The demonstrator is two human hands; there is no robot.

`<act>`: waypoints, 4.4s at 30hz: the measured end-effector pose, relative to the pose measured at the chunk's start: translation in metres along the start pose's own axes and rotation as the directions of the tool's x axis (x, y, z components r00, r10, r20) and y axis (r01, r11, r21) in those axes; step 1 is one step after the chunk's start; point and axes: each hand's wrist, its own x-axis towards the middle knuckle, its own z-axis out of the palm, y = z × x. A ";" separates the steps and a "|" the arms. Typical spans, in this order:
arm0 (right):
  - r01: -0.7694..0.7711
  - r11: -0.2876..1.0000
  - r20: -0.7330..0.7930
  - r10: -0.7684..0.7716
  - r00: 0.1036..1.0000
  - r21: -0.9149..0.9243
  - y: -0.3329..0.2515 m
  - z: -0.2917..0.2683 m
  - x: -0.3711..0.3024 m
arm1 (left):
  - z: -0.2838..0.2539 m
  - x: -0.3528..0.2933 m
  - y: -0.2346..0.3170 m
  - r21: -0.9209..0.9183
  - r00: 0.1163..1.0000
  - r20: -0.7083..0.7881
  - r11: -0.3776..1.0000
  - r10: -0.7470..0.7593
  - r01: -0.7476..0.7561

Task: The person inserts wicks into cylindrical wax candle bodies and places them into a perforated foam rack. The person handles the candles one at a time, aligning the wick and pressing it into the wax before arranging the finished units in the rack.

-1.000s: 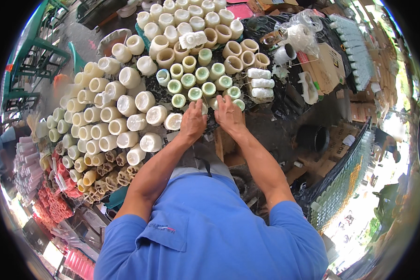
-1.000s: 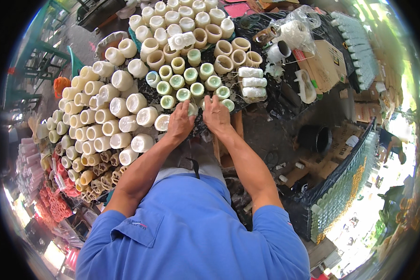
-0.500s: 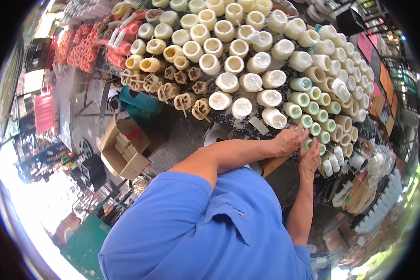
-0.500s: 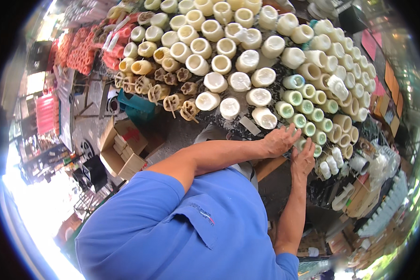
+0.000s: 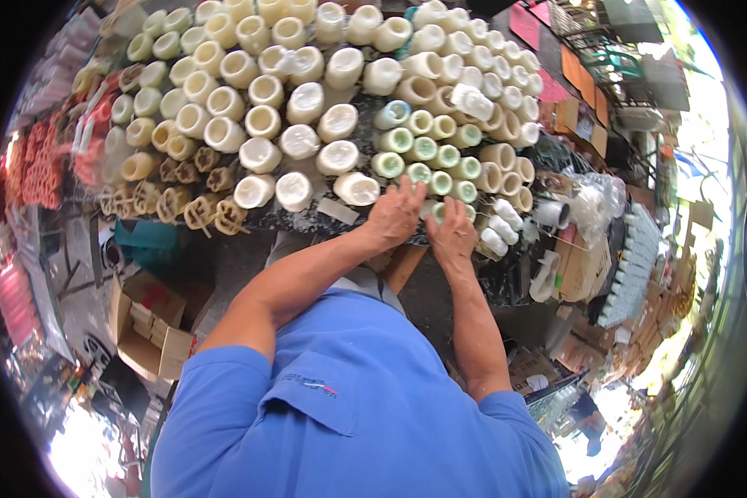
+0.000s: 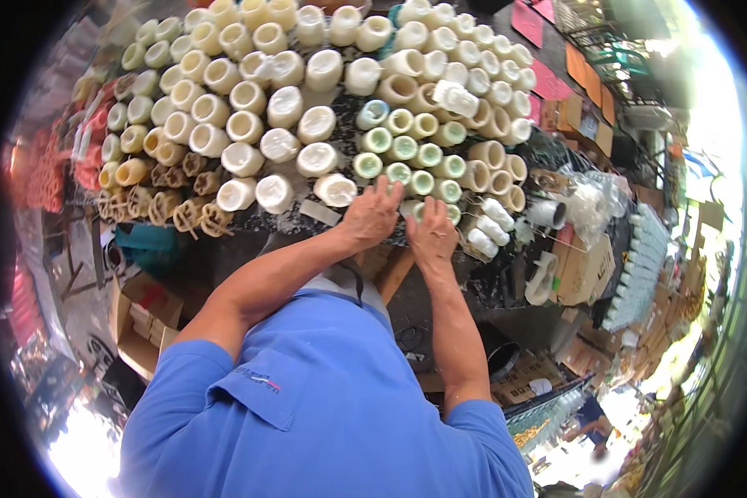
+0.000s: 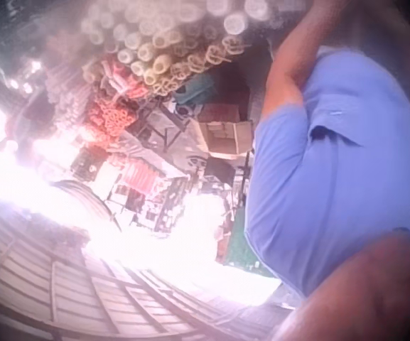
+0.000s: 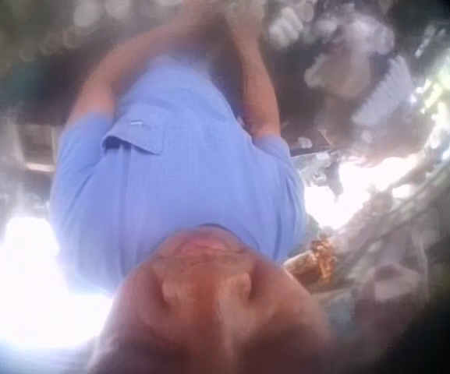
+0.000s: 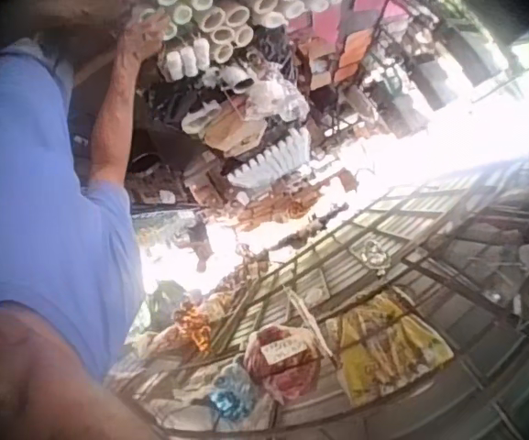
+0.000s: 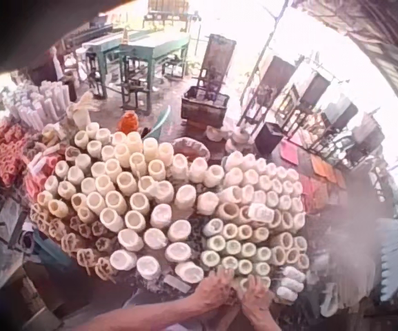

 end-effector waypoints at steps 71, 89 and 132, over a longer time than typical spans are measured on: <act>0.148 0.961 -0.180 -0.106 0.978 0.236 -0.077 0.045 -0.019 | -0.040 0.044 -0.046 0.368 0.999 0.017 0.930 -0.034 0.026; 0.298 0.824 -0.163 -0.250 0.954 0.482 -0.099 -0.141 -0.032 | -0.223 -0.119 -0.016 -0.973 0.901 -0.168 -0.077 -0.400 -0.216; 0.484 0.511 0.469 -0.857 0.215 0.711 -0.683 0.465 -0.108 | -0.204 -0.474 -0.688 -0.945 0.219 -0.011 -0.062 -0.976 -0.320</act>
